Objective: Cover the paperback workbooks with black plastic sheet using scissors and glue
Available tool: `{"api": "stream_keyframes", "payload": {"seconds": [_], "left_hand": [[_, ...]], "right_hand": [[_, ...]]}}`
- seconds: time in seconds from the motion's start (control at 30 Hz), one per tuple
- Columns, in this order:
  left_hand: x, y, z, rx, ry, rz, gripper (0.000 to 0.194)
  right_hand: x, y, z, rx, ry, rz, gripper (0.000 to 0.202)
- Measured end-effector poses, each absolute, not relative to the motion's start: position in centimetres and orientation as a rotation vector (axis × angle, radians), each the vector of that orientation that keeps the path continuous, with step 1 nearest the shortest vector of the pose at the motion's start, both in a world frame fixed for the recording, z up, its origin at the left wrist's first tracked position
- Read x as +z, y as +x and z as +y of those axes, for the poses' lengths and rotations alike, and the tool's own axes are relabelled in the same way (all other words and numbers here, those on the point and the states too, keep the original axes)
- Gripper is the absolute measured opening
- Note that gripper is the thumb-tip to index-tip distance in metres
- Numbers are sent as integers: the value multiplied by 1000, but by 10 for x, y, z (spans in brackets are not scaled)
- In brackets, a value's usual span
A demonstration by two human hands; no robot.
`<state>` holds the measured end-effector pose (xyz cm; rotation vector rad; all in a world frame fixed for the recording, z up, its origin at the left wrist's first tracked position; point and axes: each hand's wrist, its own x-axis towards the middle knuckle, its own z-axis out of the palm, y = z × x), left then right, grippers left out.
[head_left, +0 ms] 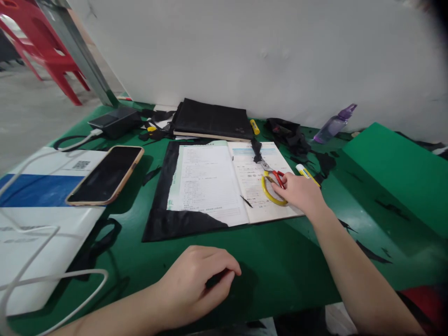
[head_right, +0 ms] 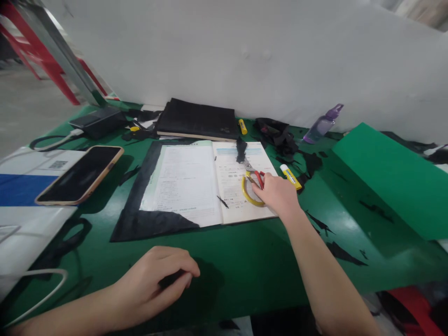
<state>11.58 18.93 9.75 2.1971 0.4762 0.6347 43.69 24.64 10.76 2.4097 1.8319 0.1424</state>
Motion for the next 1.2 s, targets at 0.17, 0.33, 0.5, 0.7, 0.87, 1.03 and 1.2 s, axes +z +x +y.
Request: {"api": "stream_keyframes", "payload": {"seconds": [0.17,0.33,0.5,0.7,0.87,1.03,1.2], "left_hand": [[98,116,190,644,2187,474,16],[99,117,190,662,2188,470,16],[98,117,190,660,2181,468,16],[98,117,189,677,2186,467,16],[99,118,190,685,2191,457,16],[100,117,189,690,2191,462,16],[99,116,189,688,2195,466,16]], "right_hand": [[112,448,247,155,2519,1652,47],[115,456,247,87,2568,1514,50],[116,463,249,77,2569,1427,51],[114,475,250,68,2597,1383,55],[108,492,249,121,2652,1324,55],[102,511,251,173,2725,1273,47],[96,526,252,255,2742,1276,43]]}}
